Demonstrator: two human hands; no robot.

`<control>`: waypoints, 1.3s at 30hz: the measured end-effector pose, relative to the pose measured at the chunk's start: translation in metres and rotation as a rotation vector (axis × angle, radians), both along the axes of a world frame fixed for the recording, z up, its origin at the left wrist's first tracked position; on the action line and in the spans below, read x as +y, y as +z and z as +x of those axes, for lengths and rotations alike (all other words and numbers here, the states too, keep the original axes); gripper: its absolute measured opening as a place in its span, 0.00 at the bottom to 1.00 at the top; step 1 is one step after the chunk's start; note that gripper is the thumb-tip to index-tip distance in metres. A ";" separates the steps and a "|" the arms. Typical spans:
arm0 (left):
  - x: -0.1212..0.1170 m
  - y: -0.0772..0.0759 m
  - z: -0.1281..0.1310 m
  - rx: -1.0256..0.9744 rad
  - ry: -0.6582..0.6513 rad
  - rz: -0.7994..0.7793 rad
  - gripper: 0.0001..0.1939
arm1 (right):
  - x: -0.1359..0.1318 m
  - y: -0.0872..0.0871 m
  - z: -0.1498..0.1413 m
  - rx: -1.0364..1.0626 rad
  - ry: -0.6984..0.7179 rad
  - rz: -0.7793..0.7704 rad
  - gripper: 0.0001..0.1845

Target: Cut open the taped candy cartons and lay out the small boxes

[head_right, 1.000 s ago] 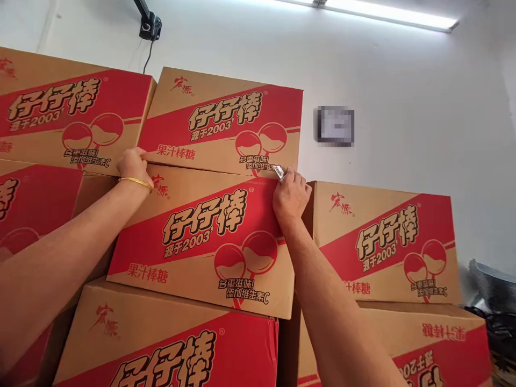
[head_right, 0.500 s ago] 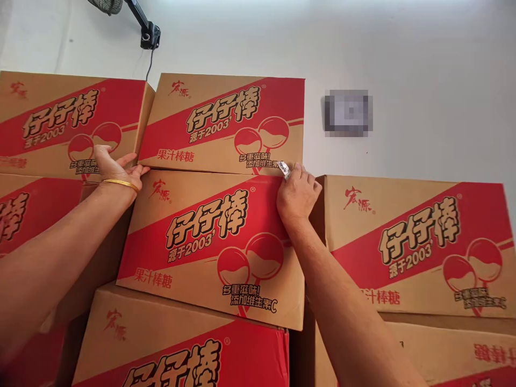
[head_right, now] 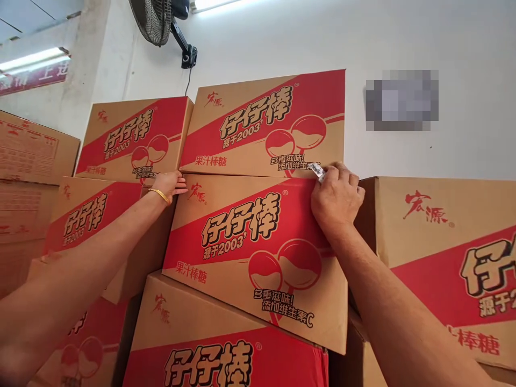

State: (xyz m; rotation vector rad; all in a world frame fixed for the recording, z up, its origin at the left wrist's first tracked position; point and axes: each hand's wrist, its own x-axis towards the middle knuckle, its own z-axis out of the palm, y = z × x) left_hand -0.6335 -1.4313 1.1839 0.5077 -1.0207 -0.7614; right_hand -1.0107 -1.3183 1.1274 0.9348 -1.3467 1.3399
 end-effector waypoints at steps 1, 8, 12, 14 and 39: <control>0.001 -0.002 -0.003 -0.010 0.001 0.047 0.07 | 0.001 -0.001 0.001 -0.012 0.009 0.002 0.18; 0.015 -0.004 -0.031 0.033 -0.272 0.050 0.05 | 0.006 -0.005 0.002 -0.049 0.005 -0.026 0.18; 0.004 -0.006 -0.034 0.113 -0.262 -0.062 0.05 | 0.004 -0.005 0.000 -0.061 0.042 -0.022 0.19; -0.003 -0.007 -0.031 0.116 -0.219 -0.126 0.05 | 0.003 -0.005 -0.001 -0.081 0.051 -0.041 0.20; 0.018 -0.012 -0.010 -0.115 -0.050 -0.251 0.08 | -0.008 0.001 -0.003 -0.334 0.127 0.009 0.23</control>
